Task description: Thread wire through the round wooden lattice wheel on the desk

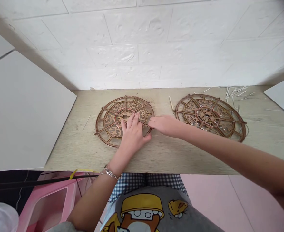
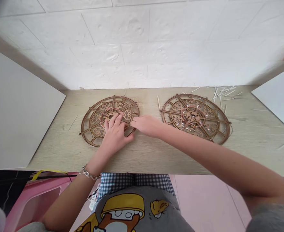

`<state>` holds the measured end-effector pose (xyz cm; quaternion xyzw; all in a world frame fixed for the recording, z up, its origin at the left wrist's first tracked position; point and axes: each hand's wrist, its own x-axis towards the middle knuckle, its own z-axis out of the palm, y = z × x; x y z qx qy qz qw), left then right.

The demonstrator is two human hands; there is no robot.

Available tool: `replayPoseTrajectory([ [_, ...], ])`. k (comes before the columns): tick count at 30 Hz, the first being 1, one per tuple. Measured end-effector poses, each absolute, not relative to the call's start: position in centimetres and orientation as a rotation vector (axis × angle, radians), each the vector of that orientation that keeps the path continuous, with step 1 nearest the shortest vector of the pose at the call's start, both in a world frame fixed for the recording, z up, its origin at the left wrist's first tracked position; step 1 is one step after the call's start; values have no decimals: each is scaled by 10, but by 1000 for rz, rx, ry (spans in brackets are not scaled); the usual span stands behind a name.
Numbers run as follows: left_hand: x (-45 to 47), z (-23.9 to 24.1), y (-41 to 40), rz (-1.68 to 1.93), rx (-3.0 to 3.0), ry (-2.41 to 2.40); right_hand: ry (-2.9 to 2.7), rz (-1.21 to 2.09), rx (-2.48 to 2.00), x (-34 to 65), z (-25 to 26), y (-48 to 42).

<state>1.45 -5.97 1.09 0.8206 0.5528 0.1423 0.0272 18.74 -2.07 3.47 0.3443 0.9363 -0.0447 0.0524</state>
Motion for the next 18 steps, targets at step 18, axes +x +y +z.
replayPoseTrajectory([
  [18,9,5,-70,449,2573,1723,2576,-1095,1895,181,12,-28],
])
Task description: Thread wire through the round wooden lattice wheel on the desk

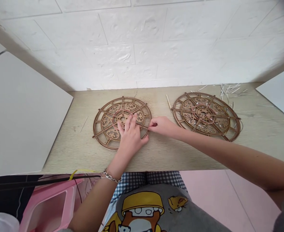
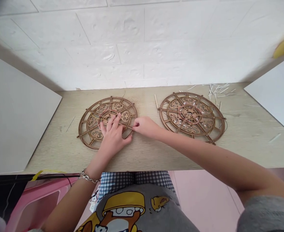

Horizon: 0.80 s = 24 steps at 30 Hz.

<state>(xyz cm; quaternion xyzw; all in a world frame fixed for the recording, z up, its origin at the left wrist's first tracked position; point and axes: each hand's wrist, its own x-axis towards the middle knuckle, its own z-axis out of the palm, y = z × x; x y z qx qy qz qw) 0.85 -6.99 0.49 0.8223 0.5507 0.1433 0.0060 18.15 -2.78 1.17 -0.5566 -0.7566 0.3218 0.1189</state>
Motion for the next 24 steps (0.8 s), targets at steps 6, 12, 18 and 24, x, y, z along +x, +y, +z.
replayPoseTrajectory([
  [6,7,1,-71,424,2587,1732,-2370,939,-1632,176,23,-22],
  [12,4,2,-72,403,2571,1727,-2667,567,-1426,158,28,-19],
  [18,2,5,-72,409,2546,1699,-3031,272,-1157,152,33,-13],
  [24,2,4,-72,456,2537,1696,-3156,29,-1050,147,40,-20],
])
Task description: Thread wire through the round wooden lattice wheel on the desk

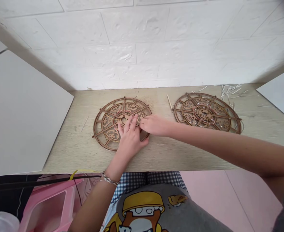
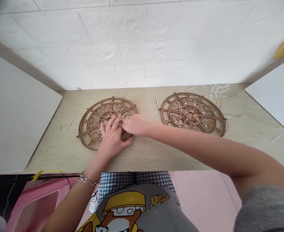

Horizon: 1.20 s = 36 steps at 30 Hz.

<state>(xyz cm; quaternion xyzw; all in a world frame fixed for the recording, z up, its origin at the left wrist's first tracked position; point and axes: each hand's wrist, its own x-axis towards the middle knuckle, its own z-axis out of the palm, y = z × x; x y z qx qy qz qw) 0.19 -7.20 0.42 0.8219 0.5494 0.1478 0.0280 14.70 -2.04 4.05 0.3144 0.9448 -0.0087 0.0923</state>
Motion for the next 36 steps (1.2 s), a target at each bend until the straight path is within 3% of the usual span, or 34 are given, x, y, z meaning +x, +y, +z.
replayPoseTrajectory([
  [4,2,4,-72,432,2546,1657,2637,-213,1310,142,43,-23],
  [9,-1,5,-73,439,2545,1630,2842,-87,834,152,41,-15],
  [12,-4,3,-75,415,2567,1571,2883,-120,828,159,30,-15],
  [19,-26,8,-76,309,2591,1388,3126,-732,1325,179,12,-31],
  [24,-55,16,-75,274,2590,1355,3106,-1066,2023,206,10,-56],
  [30,-69,13,-76,354,2596,1474,2831,-1080,2463,224,-4,-68],
  [36,-35,17,-75,620,2407,1786,2760,-885,2229,215,9,-44],
])
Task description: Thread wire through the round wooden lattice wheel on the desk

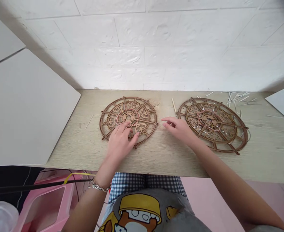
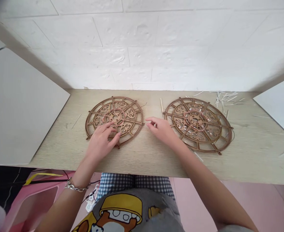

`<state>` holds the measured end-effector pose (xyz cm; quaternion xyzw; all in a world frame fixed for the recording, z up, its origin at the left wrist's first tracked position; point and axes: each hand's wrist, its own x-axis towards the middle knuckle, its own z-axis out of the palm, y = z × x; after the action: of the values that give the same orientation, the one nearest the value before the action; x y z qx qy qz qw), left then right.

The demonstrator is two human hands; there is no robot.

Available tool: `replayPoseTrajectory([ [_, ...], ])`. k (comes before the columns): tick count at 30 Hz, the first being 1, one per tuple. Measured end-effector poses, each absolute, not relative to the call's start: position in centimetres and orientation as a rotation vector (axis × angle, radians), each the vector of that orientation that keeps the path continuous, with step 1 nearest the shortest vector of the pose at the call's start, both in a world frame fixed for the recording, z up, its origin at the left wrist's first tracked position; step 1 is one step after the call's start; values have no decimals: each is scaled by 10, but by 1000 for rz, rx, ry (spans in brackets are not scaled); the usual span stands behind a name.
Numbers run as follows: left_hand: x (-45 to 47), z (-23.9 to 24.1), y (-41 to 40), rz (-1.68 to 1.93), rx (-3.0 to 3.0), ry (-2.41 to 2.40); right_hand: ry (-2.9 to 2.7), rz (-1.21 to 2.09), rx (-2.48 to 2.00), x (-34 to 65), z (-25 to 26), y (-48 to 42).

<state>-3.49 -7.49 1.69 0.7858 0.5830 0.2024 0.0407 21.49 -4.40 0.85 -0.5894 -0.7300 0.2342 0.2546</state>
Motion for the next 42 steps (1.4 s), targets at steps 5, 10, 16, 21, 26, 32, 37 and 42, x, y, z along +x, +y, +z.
replayPoseTrajectory([
  [5,18,15,-66,503,2401,1855,-2041,425,-1620,207,3,-24],
  [10,46,5,-58,471,2413,1932,-1925,364,-1554,203,-14,-32],
  [16,48,2,-54,347,2420,1982,-1951,378,-1525,200,-14,-36],
  [21,47,1,-52,317,2461,1967,-2100,440,-1454,199,-18,-34],
  [26,45,-2,-49,370,2440,1945,-2155,516,-1461,199,-21,-33],
  [32,41,-2,-51,456,2448,1939,-2169,536,-1475,198,-18,-34],
  [37,37,-2,-53,476,2444,1906,-2237,548,-1476,196,-13,-34],
  [42,30,-2,-55,494,2437,1852,-2540,492,-1527,191,6,-27],
])
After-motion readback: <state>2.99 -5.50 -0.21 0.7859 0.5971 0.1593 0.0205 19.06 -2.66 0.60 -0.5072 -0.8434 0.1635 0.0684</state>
